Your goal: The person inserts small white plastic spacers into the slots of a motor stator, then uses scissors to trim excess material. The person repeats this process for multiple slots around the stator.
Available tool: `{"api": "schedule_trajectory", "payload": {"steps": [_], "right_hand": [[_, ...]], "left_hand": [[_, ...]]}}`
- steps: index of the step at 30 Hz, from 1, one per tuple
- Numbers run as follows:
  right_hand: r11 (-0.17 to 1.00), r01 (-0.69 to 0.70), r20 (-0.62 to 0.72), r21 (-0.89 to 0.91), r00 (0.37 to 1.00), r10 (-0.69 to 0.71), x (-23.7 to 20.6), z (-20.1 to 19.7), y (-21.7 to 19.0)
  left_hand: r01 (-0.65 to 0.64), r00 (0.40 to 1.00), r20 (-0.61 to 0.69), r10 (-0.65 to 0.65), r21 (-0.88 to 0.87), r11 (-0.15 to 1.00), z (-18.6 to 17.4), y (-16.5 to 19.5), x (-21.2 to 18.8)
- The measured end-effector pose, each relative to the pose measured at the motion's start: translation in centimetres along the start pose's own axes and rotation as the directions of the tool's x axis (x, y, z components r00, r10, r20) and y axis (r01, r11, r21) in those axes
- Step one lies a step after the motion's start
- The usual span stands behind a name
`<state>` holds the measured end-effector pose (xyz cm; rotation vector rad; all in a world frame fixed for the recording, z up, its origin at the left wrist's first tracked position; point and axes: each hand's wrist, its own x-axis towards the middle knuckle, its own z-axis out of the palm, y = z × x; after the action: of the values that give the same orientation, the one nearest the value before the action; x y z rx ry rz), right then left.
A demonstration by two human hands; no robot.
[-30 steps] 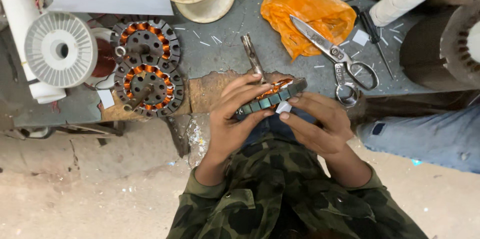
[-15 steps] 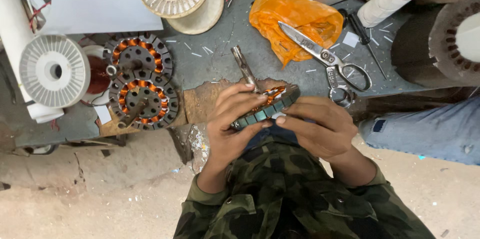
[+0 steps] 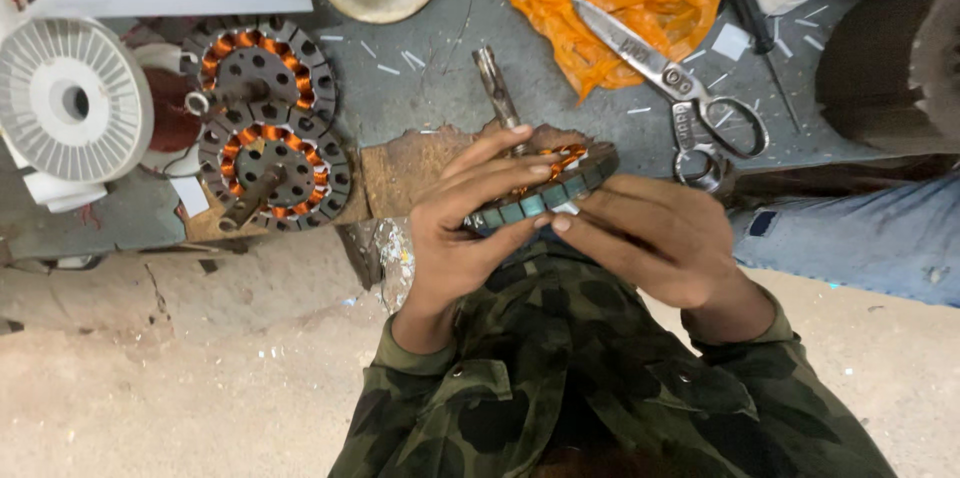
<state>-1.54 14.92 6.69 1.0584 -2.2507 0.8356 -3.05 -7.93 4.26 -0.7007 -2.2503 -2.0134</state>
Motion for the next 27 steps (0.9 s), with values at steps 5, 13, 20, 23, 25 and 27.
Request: {"api": "schedule_trajectory", "payload": {"steps": [5,13,20,23,25,27], "right_hand": [[1.0,0.018,-0.07,-0.025,0.997,-0.02,0.0,0.5,0.2],[0.985,0.009,-0.007,-0.174,1.0,-0.011,0.4,0.1,-1.4],[0.996,-0.078,0.058,-0.042,0.995,0.081,1.5,-2.0,-1.7],[0.996,-0.094,0.031,0.003,0.995,0.094,1.8,-2.5,-1.3],[0.996,-0.088,0.006,-0.006,0.996,0.088,1.8,-2.3,-1.2],[0.996,-0.089,-0.015,-0.02,0.996,0.089,1.6,-2.0,-1.2]], "left_hand": [[0.025,1.0,-0.01,-0.025,0.013,1.0,0.1,0.1,-0.2],[0.03,1.0,-0.004,-0.03,0.034,0.999,0.3,0.3,-0.1],[0.014,1.0,0.016,-0.016,0.091,0.996,0.8,0.6,0.3],[0.003,1.0,-0.019,-0.001,0.092,0.996,1.4,0.5,0.2],[0.008,0.999,-0.034,-0.006,0.059,0.998,1.4,0.2,0.1],[0.012,0.999,-0.047,-0.01,0.045,0.999,1.5,-0.1,0.0]]}}
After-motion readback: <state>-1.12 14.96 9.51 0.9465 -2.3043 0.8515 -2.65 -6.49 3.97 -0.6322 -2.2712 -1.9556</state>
